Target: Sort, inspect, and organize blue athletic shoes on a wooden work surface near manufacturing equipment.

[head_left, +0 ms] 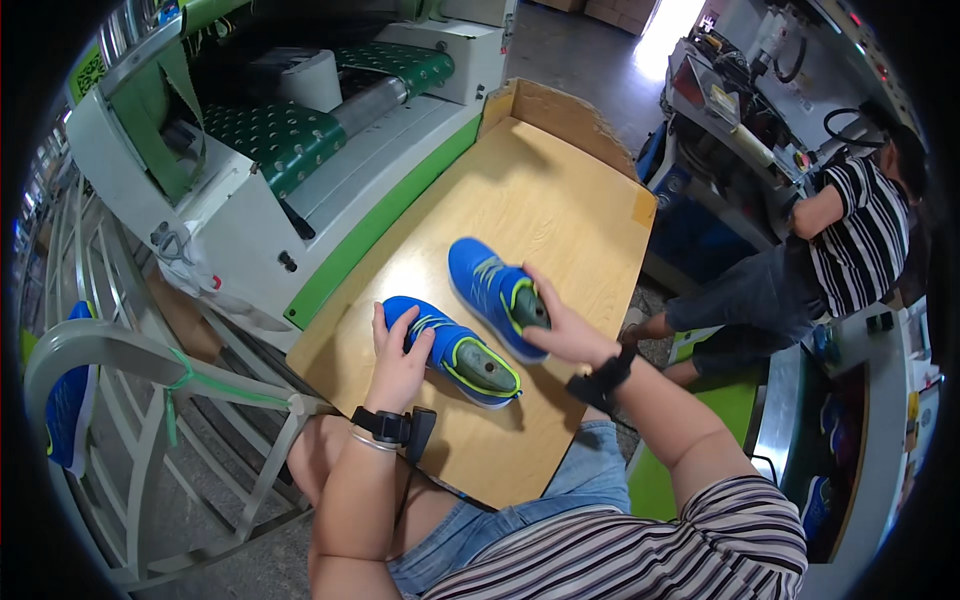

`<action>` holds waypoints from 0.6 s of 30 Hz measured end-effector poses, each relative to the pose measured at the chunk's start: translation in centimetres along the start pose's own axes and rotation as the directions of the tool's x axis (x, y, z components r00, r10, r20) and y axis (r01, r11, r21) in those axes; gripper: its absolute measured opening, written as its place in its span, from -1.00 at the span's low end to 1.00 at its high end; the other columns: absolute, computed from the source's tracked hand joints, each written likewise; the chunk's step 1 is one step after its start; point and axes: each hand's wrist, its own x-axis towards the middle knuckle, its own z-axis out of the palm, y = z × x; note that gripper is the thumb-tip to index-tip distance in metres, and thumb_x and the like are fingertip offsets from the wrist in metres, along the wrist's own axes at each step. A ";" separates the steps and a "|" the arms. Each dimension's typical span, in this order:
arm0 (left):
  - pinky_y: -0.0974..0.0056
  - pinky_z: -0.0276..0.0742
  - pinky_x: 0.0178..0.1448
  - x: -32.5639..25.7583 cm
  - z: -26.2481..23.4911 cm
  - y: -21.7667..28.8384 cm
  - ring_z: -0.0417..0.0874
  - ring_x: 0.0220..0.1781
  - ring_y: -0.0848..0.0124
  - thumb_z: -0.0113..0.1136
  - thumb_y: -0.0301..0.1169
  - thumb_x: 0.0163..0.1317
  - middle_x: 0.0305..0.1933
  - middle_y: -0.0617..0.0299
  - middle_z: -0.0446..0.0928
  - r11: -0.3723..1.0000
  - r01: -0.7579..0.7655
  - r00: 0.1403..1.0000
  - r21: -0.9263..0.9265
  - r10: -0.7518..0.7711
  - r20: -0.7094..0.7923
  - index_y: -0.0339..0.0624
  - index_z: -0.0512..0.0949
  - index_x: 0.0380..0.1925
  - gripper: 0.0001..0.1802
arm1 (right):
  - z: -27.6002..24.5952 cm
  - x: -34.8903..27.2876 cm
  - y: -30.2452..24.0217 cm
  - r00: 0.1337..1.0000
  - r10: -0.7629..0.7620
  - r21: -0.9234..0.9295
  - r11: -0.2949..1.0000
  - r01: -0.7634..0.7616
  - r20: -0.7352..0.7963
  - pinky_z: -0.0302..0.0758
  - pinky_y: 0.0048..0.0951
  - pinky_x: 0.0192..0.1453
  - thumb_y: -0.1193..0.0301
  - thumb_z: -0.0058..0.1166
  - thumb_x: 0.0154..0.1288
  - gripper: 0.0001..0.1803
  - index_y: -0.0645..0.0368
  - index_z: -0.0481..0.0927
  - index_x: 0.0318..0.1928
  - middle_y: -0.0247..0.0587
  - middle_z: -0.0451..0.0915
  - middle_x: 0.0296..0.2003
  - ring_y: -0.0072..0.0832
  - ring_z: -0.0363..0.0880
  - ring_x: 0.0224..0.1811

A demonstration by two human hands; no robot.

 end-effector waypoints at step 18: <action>0.10 0.04 0.64 0.1 0.0 0.1 0.00 0.68 -0.05 0.17 -0.21 0.47 0.68 -0.25 -0.22 0.998 -0.005 1.000 0.060 0.006 -0.006 -0.11 0.50 0.33 -0.51 | 3.5 -3.1 -1.3 0.964 0.010 0.116 0.993 0.021 -0.266 0.22 -0.29 0.57 0.49 0.18 0.31 -0.13 0.17 0.10 0.57 0.15 0.34 0.44 -0.12 0.31 0.52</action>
